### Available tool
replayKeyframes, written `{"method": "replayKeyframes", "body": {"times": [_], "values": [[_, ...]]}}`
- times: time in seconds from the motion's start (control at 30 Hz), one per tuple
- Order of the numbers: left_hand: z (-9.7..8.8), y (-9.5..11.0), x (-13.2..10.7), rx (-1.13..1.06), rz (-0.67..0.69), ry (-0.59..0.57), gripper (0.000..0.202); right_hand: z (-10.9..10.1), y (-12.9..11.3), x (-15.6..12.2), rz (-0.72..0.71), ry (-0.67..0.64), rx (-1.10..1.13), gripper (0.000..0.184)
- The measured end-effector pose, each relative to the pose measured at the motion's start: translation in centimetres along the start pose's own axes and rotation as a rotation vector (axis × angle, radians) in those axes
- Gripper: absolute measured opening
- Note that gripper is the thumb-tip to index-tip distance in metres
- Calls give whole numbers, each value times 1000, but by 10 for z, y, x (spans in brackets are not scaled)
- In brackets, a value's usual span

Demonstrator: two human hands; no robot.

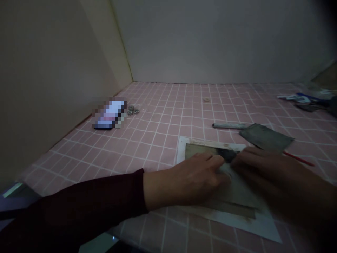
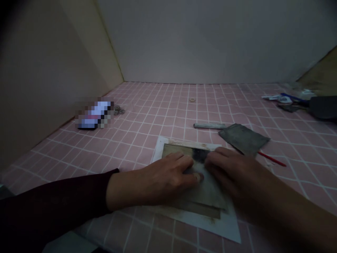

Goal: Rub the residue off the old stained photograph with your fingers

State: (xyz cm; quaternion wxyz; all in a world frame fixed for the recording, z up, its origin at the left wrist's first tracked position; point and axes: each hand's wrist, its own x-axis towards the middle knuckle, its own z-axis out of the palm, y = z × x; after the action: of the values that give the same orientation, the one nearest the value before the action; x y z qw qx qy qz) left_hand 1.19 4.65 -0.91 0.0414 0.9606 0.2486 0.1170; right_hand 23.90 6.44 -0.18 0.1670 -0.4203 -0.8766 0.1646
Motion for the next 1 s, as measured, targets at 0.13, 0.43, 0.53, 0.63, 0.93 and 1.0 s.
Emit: {"method": "replayKeyframes", "body": {"times": [0.13, 0.43, 0.53, 0.63, 0.93, 1.0], "values": [[1, 0, 0, 7, -10, -2, 17, -2, 5, -1, -22, -127, -19, 22], [3, -1, 1, -4, -17, 2, 17, 2, 3, 2, -112, -104, 42, 21], [3, -2, 0, -10, 1, -5, 16, 0, 7, 1, -69, -115, 0, 20], [5, -2, 0, -31, 5, 9, 17, 0, 7, 1, -94, -114, 6, 17], [14, -2, -1, -53, -31, 26, 21, -10, 6, 4, -78, -100, -25, 14], [14, -2, -2, -50, -34, 19, 21, -10, 4, 4, -70, -85, -8, 10]]}}
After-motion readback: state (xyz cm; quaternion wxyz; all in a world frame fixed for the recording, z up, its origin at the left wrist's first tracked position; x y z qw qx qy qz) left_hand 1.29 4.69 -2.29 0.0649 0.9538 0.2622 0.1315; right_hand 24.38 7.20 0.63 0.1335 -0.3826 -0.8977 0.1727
